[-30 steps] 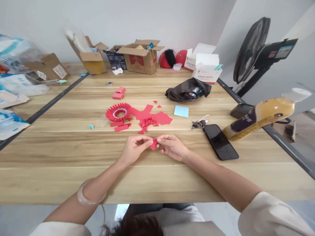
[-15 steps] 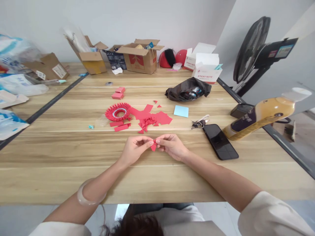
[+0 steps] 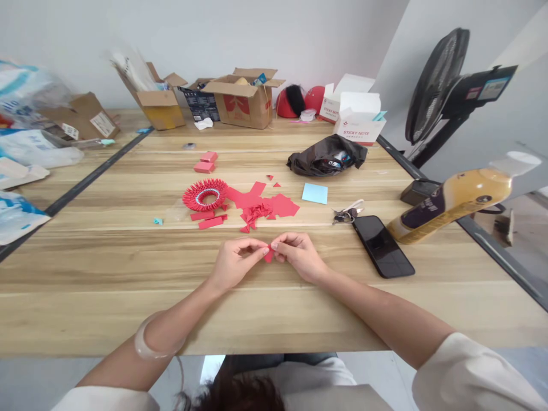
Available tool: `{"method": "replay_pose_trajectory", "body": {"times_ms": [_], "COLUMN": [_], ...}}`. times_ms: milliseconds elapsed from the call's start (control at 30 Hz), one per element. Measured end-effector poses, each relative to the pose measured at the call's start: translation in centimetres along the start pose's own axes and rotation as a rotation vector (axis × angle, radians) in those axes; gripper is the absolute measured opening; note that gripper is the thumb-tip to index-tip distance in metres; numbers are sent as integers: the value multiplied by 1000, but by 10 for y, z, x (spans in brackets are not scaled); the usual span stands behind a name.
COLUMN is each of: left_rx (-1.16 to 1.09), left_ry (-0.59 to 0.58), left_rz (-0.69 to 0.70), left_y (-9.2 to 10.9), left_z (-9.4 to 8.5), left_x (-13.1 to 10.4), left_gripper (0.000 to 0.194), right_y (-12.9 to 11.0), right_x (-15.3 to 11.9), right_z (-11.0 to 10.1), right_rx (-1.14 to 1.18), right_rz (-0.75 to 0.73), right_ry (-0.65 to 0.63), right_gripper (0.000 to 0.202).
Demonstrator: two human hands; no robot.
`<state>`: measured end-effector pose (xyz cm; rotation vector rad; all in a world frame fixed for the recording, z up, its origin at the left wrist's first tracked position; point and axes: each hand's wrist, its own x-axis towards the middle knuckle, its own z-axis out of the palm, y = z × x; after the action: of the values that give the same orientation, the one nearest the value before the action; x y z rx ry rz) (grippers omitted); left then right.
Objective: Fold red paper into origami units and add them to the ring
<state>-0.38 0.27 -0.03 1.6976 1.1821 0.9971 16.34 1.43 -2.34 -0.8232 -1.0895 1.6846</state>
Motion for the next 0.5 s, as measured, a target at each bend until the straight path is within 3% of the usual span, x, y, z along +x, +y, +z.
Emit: {"method": "replay_pose_trajectory", "body": {"times_ms": [200, 500], "left_rx": [-138, -124], "left_ry": [45, 8], "left_rz": [-98, -89], "left_y": [0, 6], "left_z": [-1, 0], "left_x": [3, 3], "left_gripper": [14, 15], "right_y": [-1, 3], "right_x": [2, 2], "right_z": [-1, -1], "right_rx": [48, 2], "right_rz": [38, 22], "right_ry": [-44, -5], "right_gripper": [18, 15]}}
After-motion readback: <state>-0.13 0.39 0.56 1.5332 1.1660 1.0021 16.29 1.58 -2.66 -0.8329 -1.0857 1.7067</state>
